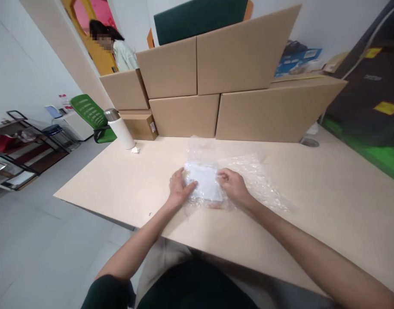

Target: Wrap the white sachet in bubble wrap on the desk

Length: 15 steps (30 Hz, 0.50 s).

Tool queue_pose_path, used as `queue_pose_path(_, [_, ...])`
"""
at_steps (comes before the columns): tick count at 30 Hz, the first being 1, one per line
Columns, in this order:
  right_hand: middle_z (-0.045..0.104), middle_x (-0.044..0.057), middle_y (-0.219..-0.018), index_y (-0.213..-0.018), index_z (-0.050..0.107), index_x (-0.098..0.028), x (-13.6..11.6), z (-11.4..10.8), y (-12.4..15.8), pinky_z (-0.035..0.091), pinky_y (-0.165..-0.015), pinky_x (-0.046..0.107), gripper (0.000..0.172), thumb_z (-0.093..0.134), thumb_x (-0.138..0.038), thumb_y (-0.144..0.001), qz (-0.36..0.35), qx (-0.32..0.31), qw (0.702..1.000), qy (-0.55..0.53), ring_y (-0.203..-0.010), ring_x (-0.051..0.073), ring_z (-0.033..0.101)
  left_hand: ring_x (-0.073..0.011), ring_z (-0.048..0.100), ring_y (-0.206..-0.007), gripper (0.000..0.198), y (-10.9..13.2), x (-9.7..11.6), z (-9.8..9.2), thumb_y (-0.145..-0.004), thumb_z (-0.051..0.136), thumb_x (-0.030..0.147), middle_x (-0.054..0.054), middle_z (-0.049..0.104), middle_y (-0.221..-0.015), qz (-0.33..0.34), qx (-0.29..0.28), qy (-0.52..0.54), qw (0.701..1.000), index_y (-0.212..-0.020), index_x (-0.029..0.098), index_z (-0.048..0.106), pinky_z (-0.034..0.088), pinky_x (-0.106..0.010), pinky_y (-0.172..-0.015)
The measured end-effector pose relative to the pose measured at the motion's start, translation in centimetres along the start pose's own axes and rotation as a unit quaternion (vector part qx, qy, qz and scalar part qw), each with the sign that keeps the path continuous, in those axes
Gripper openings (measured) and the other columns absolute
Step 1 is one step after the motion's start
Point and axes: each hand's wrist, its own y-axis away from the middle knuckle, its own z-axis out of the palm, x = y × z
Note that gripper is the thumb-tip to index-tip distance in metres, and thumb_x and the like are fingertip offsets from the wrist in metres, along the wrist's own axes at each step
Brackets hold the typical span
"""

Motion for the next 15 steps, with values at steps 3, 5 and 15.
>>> queue_pose_path(3, [0.068,0.009,-0.09,-0.086,0.071,-0.018,-0.7,-0.5,0.5,0.044,-0.078,0.032,0.017,0.055,-0.015,-0.081,-0.043,-0.023,0.987,0.153,-0.088,0.023,0.059,-0.0299,0.058,-0.116,0.084,-0.1,0.7,-0.2,-0.076,0.073,0.043,-0.019,0.053,-0.133,-0.036,-0.05,0.101,0.993,-0.147,0.016,0.036,0.047,-0.044,-0.097])
queue_pose_path(5, [0.066,0.013,-0.097,-0.078,0.071,-0.017,-1.2,-0.5,0.6,0.042,-0.082,0.034,0.02,0.052,-0.013,-0.084,-0.095,-0.027,0.966,0.24,-0.097,0.026,0.055,-0.0252,0.063,-0.106,0.084,0.0,1.6,-0.6,-0.08,0.071,0.045,-0.017,0.054,-0.129,-0.081,-0.066,0.16,0.982,-0.148,0.017,0.031,0.051,-0.039,-0.089])
queue_pose_path(15, [0.061,0.002,-0.071,-0.072,0.065,-0.017,-1.5,-4.4,0.6,0.039,-0.066,0.027,0.042,0.046,-0.047,-0.095,-0.038,-0.164,0.984,-0.056,-0.069,0.016,0.053,-0.0258,0.048,-0.135,0.06,2.2,8.3,1.3,-0.097,0.036,0.065,-0.013,0.047,-0.148,0.049,-0.095,0.28,0.954,-0.138,0.022,0.041,0.041,-0.043,-0.109])
